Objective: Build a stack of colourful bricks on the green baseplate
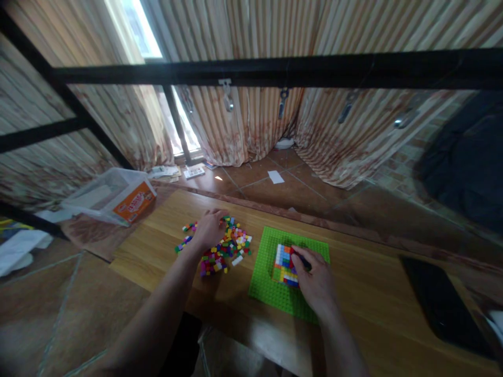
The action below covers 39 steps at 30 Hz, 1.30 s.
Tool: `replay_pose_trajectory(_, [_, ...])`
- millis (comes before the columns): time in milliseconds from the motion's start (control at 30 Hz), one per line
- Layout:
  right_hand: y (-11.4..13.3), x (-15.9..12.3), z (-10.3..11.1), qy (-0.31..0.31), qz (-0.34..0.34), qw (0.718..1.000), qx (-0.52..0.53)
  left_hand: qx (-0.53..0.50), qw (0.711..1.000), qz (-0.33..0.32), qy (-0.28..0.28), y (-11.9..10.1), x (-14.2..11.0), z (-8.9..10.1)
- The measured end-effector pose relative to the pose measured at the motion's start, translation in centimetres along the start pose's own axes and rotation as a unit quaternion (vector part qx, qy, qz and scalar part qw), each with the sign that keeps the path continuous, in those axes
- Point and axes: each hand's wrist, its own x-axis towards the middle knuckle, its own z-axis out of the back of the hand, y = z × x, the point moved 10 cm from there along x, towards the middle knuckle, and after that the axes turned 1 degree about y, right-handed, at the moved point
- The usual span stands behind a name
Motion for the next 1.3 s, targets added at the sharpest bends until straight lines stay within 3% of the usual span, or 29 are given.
replay_pose_trajectory(167, [0.0, -0.2, 0.2, 0.008, -0.02, 1.0, -0.008, 0.015, 1.0, 0.007, 0.023, -0.6, 0.5, -2.0])
replay_pose_trajectory(333, [0.4, -0.2, 0.3, 0.014, -0.011, 1.0, -0.023, 0.042, 0.998, 0.019, 0.032, -0.9, 0.5, -2.7])
replay_pose_trajectory(667, [0.6, -0.2, 0.2, 0.019, -0.006, 0.999, -0.035, 0.016, 1.0, 0.012, 0.015, -0.9, 0.1, -2.1])
replay_pose_trajectory(833, [0.2, -0.1, 0.1, 0.018, -0.006, 0.999, -0.033, -0.018, 1.0, 0.012, 0.007, -1.2, -0.4, -0.7])
replay_pose_trajectory(1000, [0.6, -0.1, 0.3, 0.016, -0.002, 0.999, -0.038, -0.094, 0.995, 0.026, 0.019, -0.1, -0.6, 0.5])
replay_pose_trajectory(1167, [1.7, -0.4, 1.1, -0.02, 0.013, 0.999, -0.04, -0.3, 0.952, 0.053, -0.035, 2.4, -0.7, 1.5])
replay_pose_trajectory(1300, [3.0, -0.6, 1.4, -0.035, 0.031, 0.999, -0.027, -0.459, 0.885, 0.07, -0.036, 2.6, -1.0, 1.1])
